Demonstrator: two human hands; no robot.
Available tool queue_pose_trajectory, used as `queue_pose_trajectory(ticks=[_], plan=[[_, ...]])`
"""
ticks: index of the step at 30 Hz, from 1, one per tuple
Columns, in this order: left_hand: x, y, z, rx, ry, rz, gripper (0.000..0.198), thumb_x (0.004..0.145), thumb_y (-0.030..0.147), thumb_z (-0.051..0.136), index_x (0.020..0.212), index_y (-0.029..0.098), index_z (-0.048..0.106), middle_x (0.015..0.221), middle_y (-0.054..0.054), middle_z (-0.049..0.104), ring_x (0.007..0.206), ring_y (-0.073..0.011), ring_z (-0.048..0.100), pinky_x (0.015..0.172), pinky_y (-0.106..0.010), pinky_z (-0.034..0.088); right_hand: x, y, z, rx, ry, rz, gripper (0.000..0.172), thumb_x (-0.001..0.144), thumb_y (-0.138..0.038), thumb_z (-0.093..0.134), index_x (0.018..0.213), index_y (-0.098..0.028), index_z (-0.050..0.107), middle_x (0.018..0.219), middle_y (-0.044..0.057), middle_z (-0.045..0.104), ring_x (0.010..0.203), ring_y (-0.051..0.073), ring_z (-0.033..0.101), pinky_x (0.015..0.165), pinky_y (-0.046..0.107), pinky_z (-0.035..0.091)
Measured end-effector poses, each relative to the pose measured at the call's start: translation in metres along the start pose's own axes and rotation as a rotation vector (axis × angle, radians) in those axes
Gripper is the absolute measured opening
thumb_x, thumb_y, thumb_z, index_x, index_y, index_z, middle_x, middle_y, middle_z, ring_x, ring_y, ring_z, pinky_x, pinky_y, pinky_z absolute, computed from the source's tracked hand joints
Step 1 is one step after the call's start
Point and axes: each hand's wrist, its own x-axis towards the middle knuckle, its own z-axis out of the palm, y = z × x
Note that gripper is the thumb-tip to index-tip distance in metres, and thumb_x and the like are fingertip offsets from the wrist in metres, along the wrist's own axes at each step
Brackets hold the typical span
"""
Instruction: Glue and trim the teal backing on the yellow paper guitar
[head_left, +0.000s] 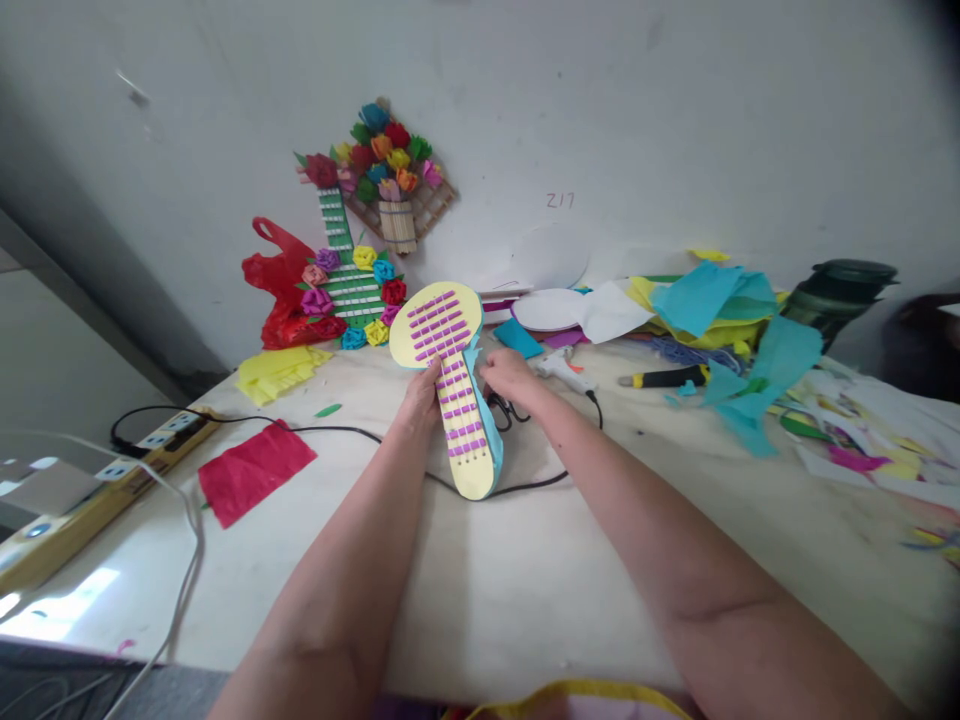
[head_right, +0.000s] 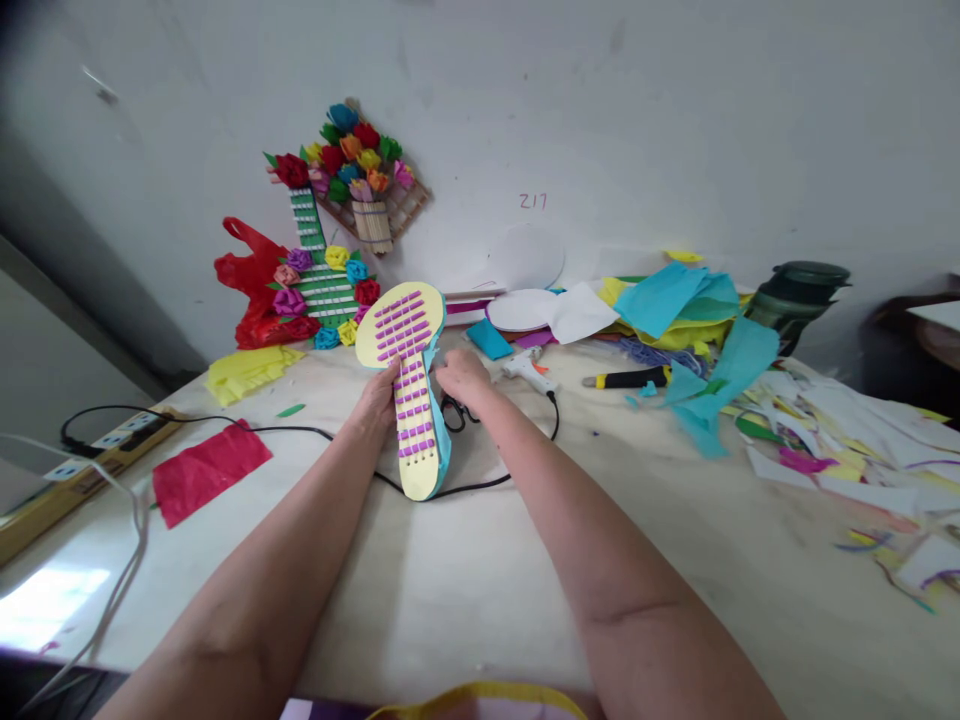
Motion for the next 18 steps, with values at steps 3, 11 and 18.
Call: queue_pose_trajectory(ticks=[3, 11, 18], plan=[[-0.001, 0.0, 0.001, 0.006, -0.003, -0.005, 0.019, 0.079, 0.025, 0.059, 0.092, 0.011, 0.057, 0.072, -0.008, 0.068, 0.072, -0.0215, 0.067, 0.076, -0.038, 0.054, -0.001, -0.001, 0.001, -0.032, 0.045, -0.031, 0.023, 0.076, -0.021, 0.045, 0.085, -0.014, 0.065, 0.089, 0.01, 0.068, 0.081, 0.019, 0.062, 0.061, 0.022, 0.042], [-0.002, 0.0, 0.002, 0.002, -0.011, 0.007, 0.017, 0.08, 0.024, 0.057, 0.09, 0.01, 0.058, 0.073, -0.009, 0.068, 0.074, -0.0223, 0.067, 0.078, -0.038, 0.053, -0.005, -0.006, -0.002, -0.143, 0.053, -0.042, 0.028, 0.078, -0.024, 0.044, 0.092, -0.013, 0.067, 0.097, 0.013, 0.066, 0.088, 0.022, 0.061, 0.066, 0.024, 0.041], [-0.004, 0.001, 0.004, -0.025, -0.013, -0.005, 0.023, 0.081, 0.024, 0.055, 0.099, 0.01, 0.057, 0.078, -0.01, 0.069, 0.081, -0.0232, 0.067, 0.08, -0.038, 0.053, -0.013, -0.014, -0.005, -0.189, 0.041, -0.043, 0.03, 0.08, -0.03, 0.045, 0.094, -0.013, 0.067, 0.099, 0.015, 0.066, 0.091, 0.024, 0.06, 0.069, 0.026, 0.043]])
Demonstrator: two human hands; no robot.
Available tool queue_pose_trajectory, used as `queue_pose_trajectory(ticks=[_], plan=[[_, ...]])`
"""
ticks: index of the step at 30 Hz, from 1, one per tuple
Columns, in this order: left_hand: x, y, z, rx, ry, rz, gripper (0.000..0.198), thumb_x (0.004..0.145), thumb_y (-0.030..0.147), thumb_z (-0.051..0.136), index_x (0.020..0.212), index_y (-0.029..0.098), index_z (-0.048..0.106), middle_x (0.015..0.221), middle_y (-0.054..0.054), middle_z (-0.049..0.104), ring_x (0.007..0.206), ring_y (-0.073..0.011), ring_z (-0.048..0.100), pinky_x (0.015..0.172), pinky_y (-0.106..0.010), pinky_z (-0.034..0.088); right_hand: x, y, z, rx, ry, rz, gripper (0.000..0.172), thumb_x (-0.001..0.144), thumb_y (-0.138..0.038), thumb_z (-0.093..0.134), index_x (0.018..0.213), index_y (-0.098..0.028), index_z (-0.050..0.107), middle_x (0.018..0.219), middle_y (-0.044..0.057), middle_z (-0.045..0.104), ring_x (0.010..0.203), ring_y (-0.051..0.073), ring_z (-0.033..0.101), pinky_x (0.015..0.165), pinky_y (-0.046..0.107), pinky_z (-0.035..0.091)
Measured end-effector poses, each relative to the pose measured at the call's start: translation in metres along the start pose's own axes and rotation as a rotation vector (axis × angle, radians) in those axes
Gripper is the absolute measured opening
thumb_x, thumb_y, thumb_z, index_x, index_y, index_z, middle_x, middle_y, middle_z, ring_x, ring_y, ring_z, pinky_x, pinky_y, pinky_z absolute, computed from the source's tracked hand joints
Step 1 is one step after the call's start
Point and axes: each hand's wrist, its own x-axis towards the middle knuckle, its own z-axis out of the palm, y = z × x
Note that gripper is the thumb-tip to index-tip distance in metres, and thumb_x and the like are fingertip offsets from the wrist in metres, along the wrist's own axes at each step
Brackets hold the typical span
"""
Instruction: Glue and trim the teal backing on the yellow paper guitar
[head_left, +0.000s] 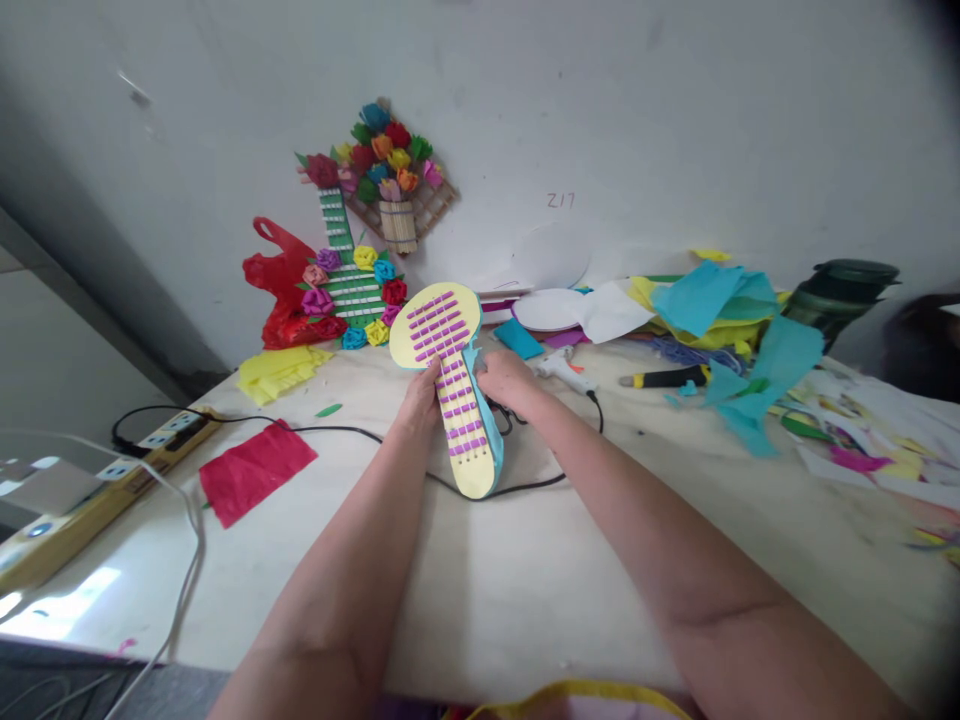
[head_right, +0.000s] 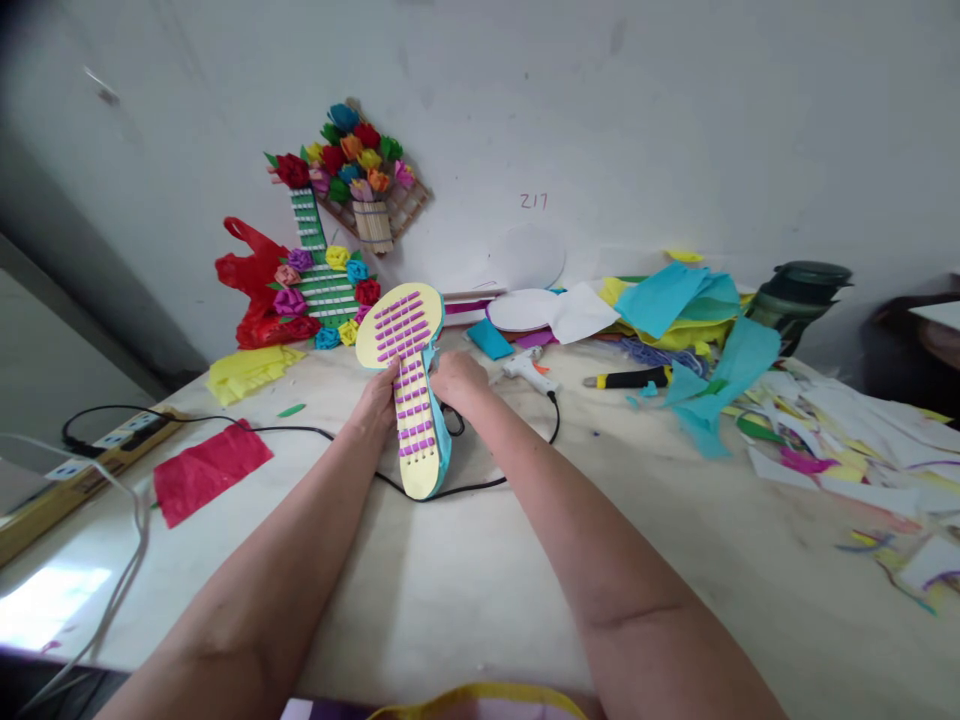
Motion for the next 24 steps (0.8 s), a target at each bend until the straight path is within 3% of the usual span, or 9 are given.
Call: queue_pose_trajectory(ticks=[14, 24], plan=[[-0.004, 0.0, 0.004, 0.005, 0.023, -0.002, 0.021, 0.08, 0.023, 0.057, 0.098, 0.011, 0.056, 0.077, -0.009, 0.069, 0.076, -0.0224, 0.067, 0.078, -0.037, 0.053, 0.004, 0.004, 0.0, 0.051, 0.034, 0.05, 0.029, 0.079, -0.023, 0.044, 0.096, -0.012, 0.066, 0.102, 0.015, 0.065, 0.093, 0.023, 0.06, 0.068, 0.024, 0.043], [0.005, -0.003, -0.003, 0.001, -0.01, 0.011, 0.021, 0.079, 0.024, 0.059, 0.095, 0.01, 0.057, 0.078, -0.01, 0.069, 0.08, -0.0233, 0.067, 0.08, -0.039, 0.053, -0.002, 0.0, -0.004, 0.042, 0.018, 0.02, 0.033, 0.08, -0.034, 0.047, 0.095, -0.013, 0.068, 0.098, 0.015, 0.066, 0.09, 0.024, 0.061, 0.067, 0.026, 0.043]])
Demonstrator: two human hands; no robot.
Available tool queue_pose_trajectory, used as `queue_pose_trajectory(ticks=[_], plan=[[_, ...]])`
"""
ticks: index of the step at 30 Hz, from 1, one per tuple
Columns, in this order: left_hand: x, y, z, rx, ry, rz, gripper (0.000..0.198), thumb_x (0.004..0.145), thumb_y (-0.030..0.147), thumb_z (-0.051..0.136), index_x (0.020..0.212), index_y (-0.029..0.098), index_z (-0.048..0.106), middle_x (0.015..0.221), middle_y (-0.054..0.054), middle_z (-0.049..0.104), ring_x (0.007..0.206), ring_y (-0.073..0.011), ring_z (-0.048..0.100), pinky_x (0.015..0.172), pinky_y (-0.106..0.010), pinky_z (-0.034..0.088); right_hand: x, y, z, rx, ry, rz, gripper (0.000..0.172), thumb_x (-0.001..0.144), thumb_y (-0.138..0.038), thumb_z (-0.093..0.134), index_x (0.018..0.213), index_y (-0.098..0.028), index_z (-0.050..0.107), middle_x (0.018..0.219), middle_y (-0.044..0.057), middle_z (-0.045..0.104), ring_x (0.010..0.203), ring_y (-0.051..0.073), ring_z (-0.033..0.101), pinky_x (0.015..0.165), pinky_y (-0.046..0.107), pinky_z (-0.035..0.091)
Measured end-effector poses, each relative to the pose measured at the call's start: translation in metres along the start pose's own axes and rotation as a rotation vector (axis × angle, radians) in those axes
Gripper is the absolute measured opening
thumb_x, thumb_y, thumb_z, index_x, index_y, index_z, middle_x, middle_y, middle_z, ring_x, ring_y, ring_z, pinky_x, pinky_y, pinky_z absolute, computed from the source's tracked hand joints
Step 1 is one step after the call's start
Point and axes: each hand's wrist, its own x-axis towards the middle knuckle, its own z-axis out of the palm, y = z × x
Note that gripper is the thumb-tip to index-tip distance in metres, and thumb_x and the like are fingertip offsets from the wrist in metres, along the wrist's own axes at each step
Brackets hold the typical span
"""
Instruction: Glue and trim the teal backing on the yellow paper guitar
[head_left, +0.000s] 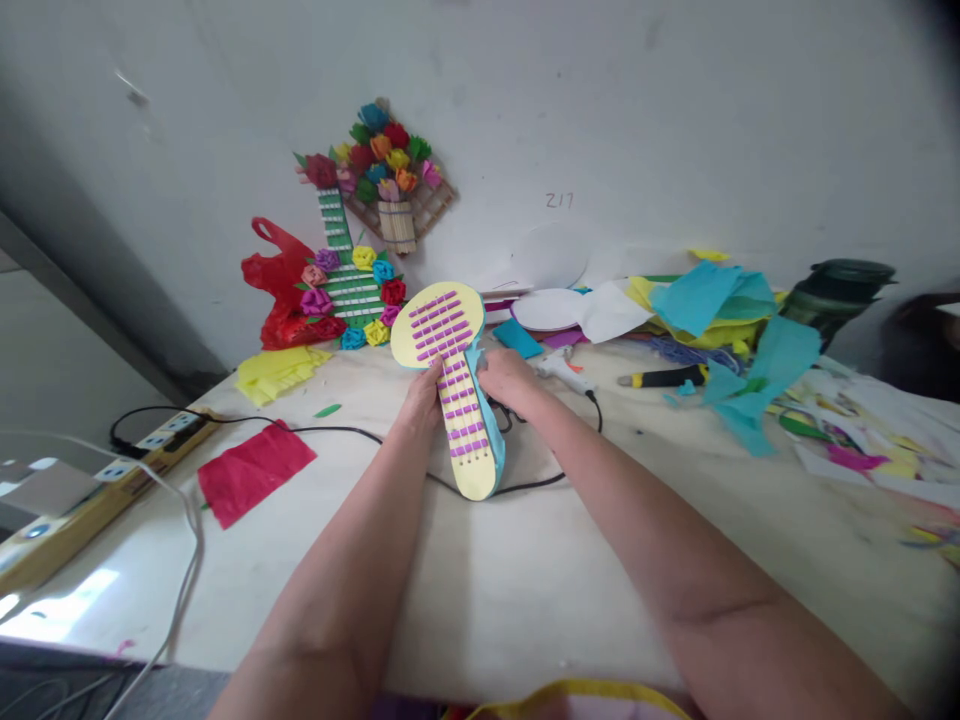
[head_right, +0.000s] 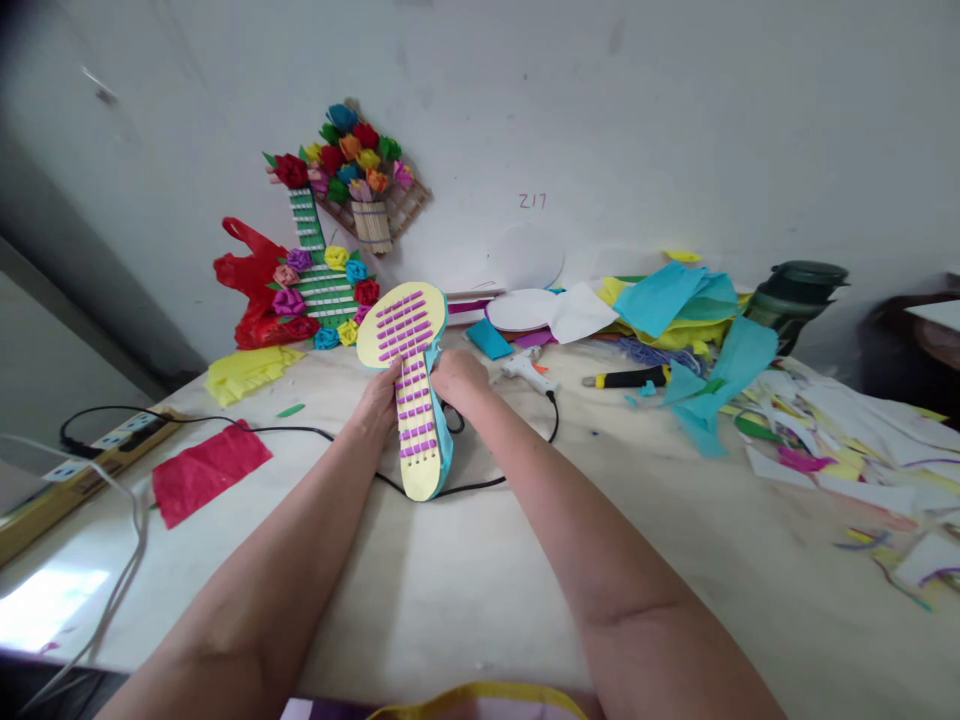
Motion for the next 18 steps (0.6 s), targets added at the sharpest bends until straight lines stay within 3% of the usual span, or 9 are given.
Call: queue_pose_trajectory(ticks=[12, 18], plan=[[0.0015, -0.0007, -0.0022, 0.0, -0.005, 0.03, 0.02, 0.077, 0.023, 0.062, 0.092, 0.011, 0.057, 0.08, -0.01, 0.069, 0.083, -0.0237, 0.067, 0.08, -0.038, 0.053, 0.0002, -0.0001, 0.006, -0.069, 0.017, -0.058, 0.036, 0.08, -0.04, 0.048, 0.096, -0.014, 0.067, 0.099, 0.015, 0.066, 0.091, 0.026, 0.061, 0.07, 0.029, 0.044], [-0.0036, 0.0005, 0.0023, -0.007, 0.002, 0.015, 0.023, 0.077, 0.024, 0.062, 0.096, 0.012, 0.057, 0.083, -0.01, 0.069, 0.083, -0.0235, 0.066, 0.079, -0.038, 0.053, 0.0017, 0.003, 0.0054, -0.087, -0.006, -0.065, 0.028, 0.081, -0.026, 0.044, 0.096, -0.015, 0.066, 0.1, 0.014, 0.066, 0.091, 0.024, 0.061, 0.07, 0.027, 0.044]])
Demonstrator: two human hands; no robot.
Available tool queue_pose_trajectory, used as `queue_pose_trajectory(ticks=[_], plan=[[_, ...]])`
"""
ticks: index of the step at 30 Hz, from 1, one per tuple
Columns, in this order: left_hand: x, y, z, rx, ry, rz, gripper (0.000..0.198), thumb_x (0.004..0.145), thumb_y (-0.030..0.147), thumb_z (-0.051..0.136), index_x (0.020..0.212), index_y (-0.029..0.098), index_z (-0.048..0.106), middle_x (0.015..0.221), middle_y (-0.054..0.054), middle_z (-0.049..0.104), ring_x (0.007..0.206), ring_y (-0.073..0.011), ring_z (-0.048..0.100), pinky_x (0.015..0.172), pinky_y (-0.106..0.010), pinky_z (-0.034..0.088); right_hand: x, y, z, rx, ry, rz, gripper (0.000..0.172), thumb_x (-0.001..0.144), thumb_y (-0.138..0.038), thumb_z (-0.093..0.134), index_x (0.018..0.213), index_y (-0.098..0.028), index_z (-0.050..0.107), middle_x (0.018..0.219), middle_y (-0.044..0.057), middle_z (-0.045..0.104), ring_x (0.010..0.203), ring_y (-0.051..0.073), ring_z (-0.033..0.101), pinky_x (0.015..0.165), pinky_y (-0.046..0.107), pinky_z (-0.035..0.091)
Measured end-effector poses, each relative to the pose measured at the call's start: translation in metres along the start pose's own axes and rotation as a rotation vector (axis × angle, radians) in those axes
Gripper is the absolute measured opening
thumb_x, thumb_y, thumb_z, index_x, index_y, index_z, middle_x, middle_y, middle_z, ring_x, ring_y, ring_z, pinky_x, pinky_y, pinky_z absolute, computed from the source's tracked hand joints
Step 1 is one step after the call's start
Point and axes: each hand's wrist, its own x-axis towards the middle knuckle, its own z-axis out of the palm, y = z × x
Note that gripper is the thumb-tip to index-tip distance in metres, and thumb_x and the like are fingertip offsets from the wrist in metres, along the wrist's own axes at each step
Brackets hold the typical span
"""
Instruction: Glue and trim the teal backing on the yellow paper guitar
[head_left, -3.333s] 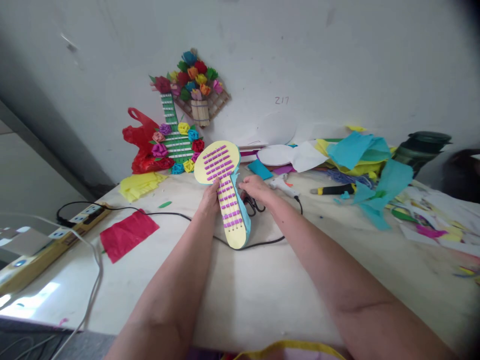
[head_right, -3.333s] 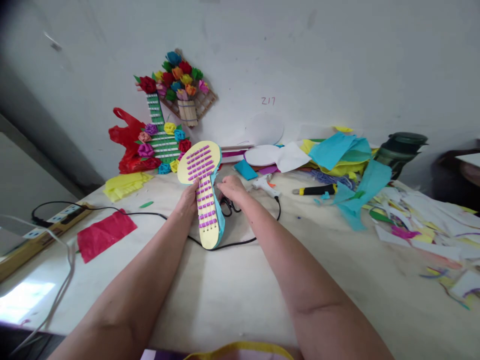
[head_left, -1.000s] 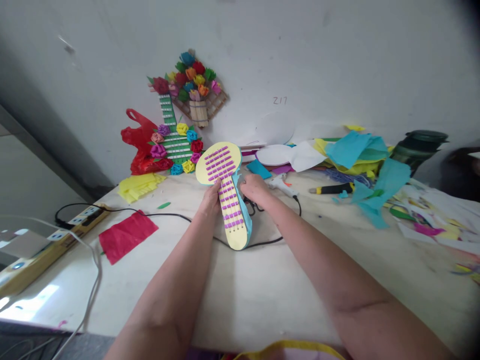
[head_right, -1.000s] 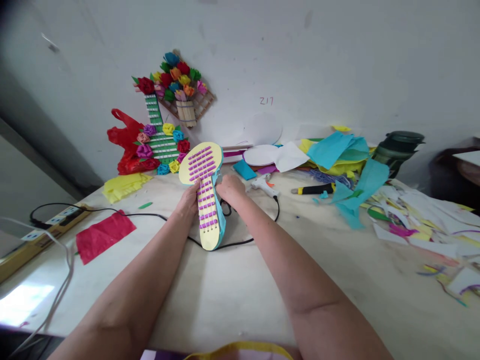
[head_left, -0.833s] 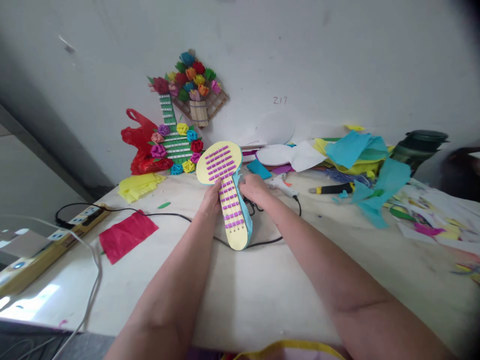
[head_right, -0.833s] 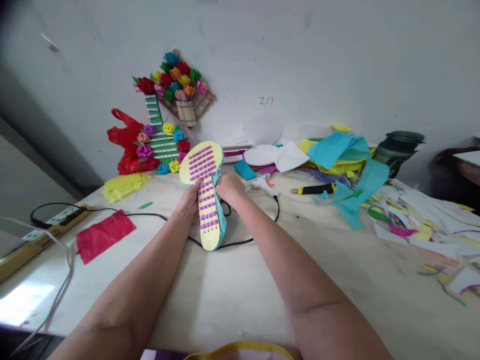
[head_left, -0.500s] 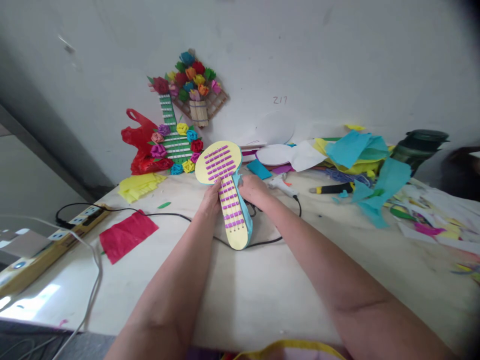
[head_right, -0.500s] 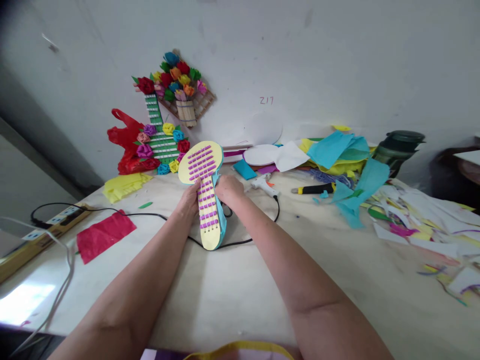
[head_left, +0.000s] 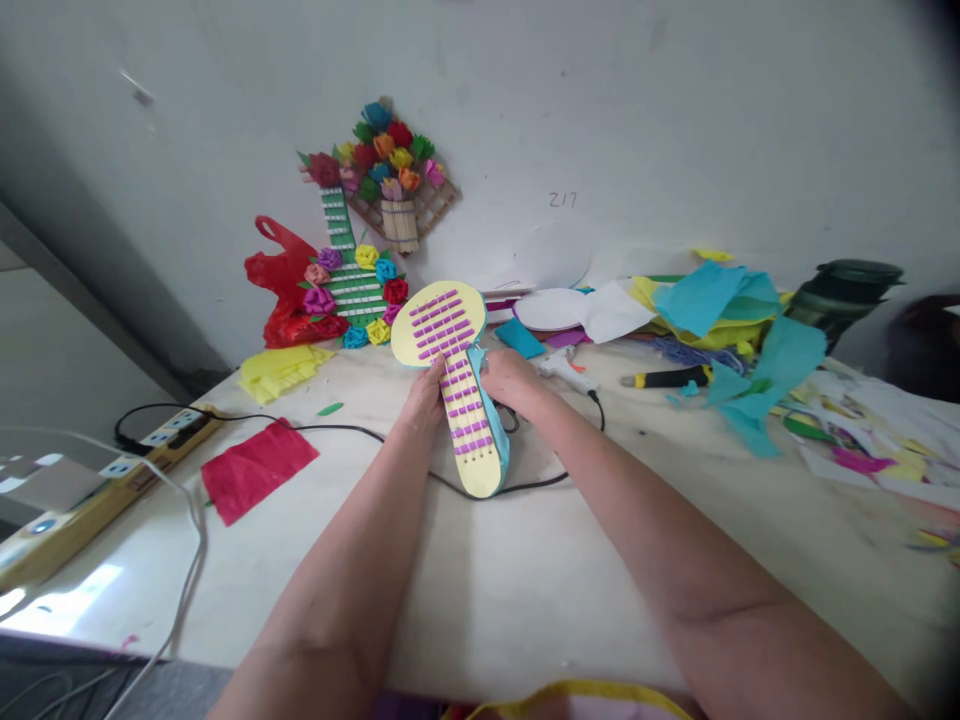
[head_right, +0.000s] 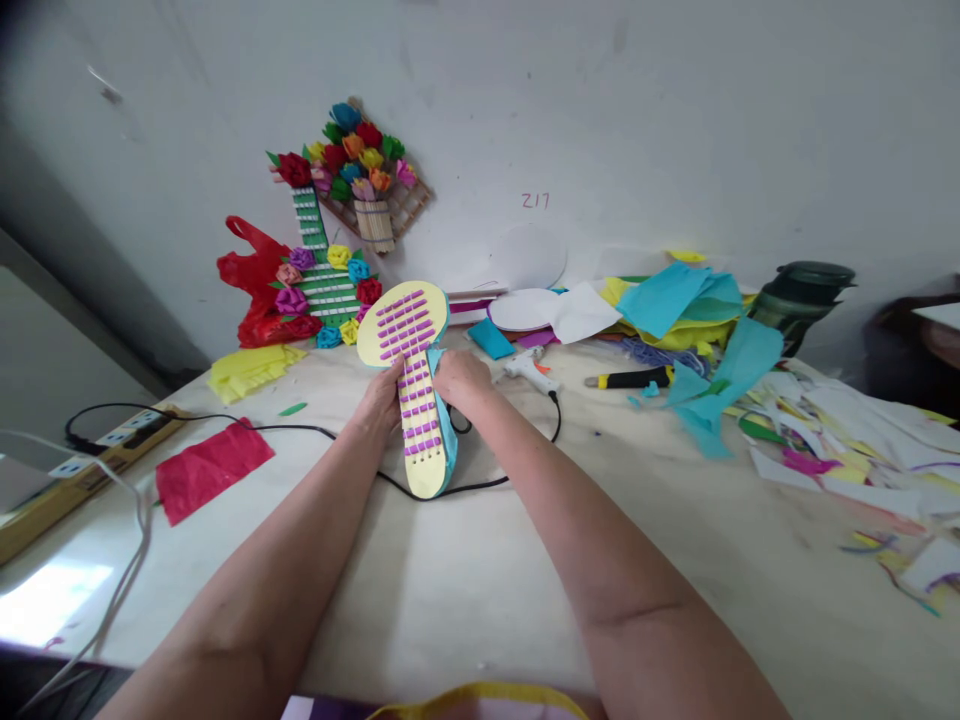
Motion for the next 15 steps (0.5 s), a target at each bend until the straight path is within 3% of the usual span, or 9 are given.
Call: queue_pose_trajectory(ticks=[7, 15], plan=[[-0.001, 0.001, 0.001, 0.002, 0.005, 0.012, 0.02, 0.079, 0.023, 0.06, 0.096, 0.012, 0.057, 0.085, -0.011, 0.069, 0.084, -0.0235, 0.066, 0.08, -0.038, 0.053, -0.001, -0.005, 0.003, -0.085, 0.011, -0.03, 0.027, 0.081, -0.019, 0.045, 0.096, -0.011, 0.065, 0.099, 0.017, 0.066, 0.091, 0.024, 0.061, 0.072, 0.028, 0.044], [0.002, -0.001, 0.001, -0.009, 0.017, 0.027, 0.02, 0.078, 0.021, 0.059, 0.095, 0.012, 0.057, 0.084, -0.011, 0.069, 0.085, -0.0239, 0.066, 0.081, -0.039, 0.052, -0.005, -0.012, 0.001, -0.032, -0.046, 0.003, 0.031, 0.082, -0.034, 0.048, 0.098, -0.014, 0.065, 0.1, 0.015, 0.065, 0.093, 0.025, 0.061, 0.072, 0.03, 0.045]])
